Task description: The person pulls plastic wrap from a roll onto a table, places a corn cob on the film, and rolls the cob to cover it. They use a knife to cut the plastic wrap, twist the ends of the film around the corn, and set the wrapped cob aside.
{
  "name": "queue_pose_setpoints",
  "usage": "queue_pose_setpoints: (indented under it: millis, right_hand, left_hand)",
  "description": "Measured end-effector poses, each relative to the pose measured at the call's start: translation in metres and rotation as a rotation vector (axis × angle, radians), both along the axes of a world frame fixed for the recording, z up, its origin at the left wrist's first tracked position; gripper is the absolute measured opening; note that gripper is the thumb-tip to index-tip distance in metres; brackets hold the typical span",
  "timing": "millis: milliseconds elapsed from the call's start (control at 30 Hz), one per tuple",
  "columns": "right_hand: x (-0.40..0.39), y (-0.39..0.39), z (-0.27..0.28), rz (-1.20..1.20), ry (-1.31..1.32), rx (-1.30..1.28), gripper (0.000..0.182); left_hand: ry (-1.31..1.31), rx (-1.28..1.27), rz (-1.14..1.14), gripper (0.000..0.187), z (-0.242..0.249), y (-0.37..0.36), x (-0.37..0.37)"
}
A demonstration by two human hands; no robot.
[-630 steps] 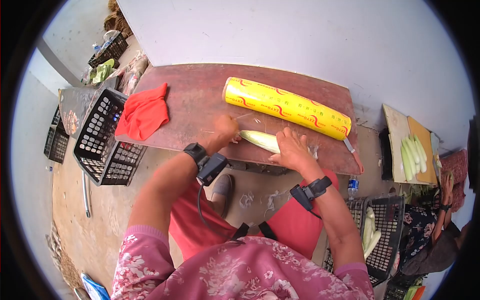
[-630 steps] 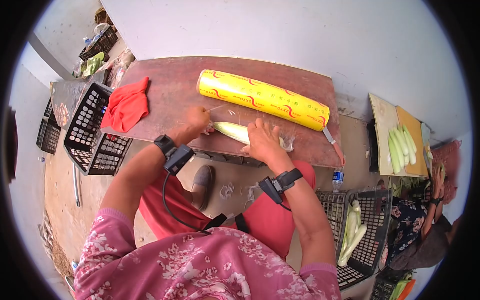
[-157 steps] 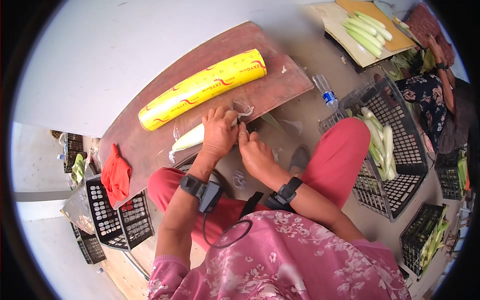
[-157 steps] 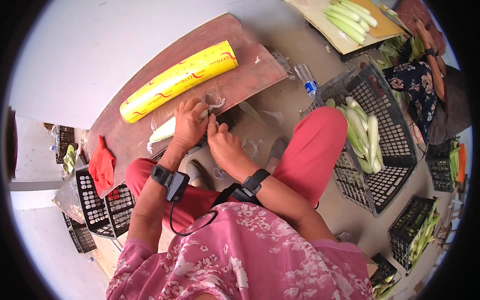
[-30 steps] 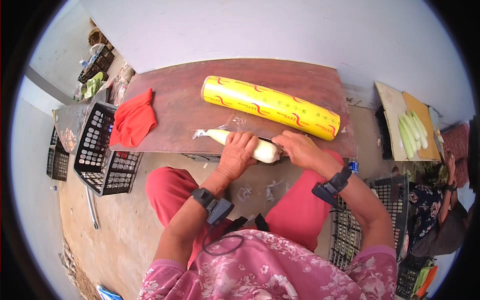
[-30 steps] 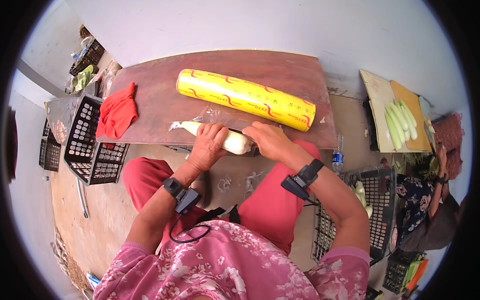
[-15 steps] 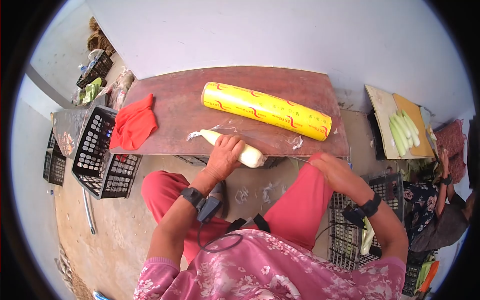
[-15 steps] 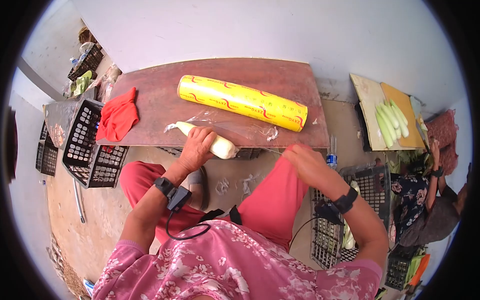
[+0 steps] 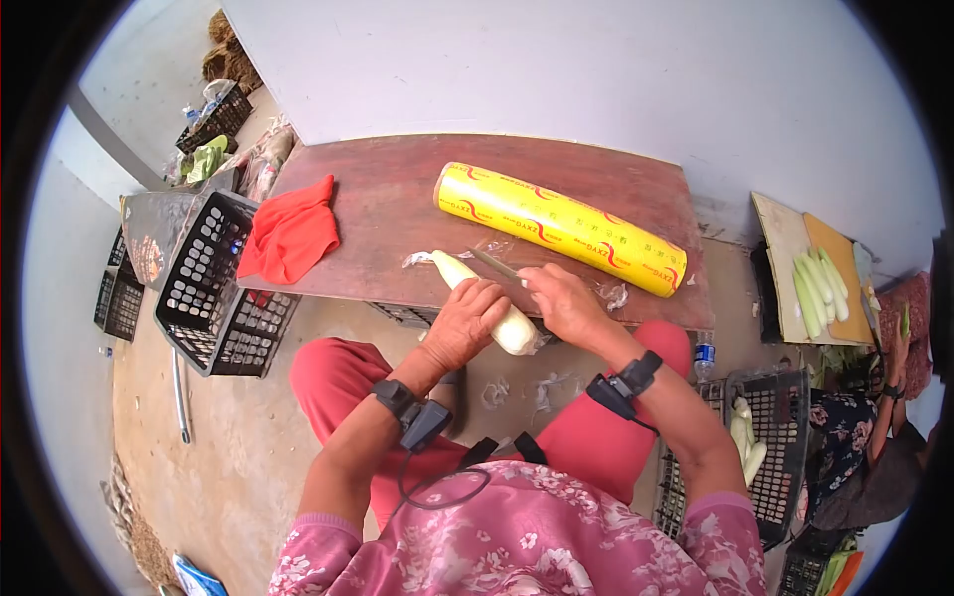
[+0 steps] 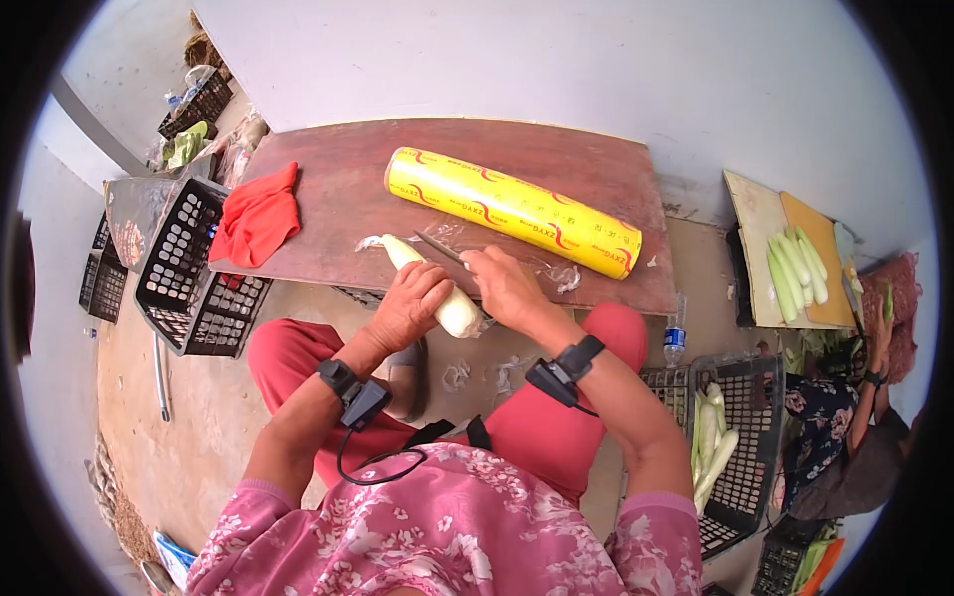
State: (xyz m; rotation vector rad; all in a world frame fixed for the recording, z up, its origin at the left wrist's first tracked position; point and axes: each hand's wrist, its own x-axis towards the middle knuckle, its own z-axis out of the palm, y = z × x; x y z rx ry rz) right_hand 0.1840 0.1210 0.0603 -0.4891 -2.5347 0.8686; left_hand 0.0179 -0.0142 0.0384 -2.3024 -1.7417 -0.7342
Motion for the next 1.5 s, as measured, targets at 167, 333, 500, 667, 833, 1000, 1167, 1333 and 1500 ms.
queue_pose_setpoints:
  millis: [167,333,500,667,833,1000,1167,1333,1500]
  right_hand:
    - [-0.021,-0.009,-0.018,-0.048,-0.063,0.037,0.029]
    - [-0.025,-0.012,-0.016,-0.043,-0.119,0.027,0.029]
    - [-0.031,-0.009,-0.012,0.006,-0.189,0.061,0.032]
    - [-0.054,-0.005,-0.020,0.019,-0.156,0.111,0.031]
    - [-0.073,0.006,-0.048,0.009,-0.090,0.066,0.031]
    - [-0.083,-0.005,-0.047,-0.035,0.032,0.084,0.031]
    - [-0.061,0.008,-0.050,0.036,0.083,0.086,0.026]
    - [-0.048,0.010,-0.044,-0.095,0.107,0.107,0.022]
    - [-0.022,-0.005,-0.009,0.091,0.220,-1.089,0.069]
  left_hand:
    - [-0.037,-0.009,-0.009,0.050,-0.008,0.002,-0.002]
    - [-0.049,-0.005,-0.012,0.047,-0.008,0.003,-0.003]
    - [-0.050,-0.016,-0.012,0.046,-0.008,0.001,-0.002]
    - [-0.037,-0.059,-0.022,0.047,-0.004,-0.012,0.000]
    - [0.045,-0.255,-0.115,0.052,-0.015,-0.042,0.007]
    - [-0.120,-0.599,-0.040,0.057,-0.022,-0.070,0.020]
    - [-0.952,-0.911,0.109,0.049,0.003,-0.066,0.016]
    - [-1.418,-0.808,0.096,0.048,0.010,-0.052,-0.002]
    - [-1.885,-0.707,-0.004,0.052,0.015,-0.046,0.000]
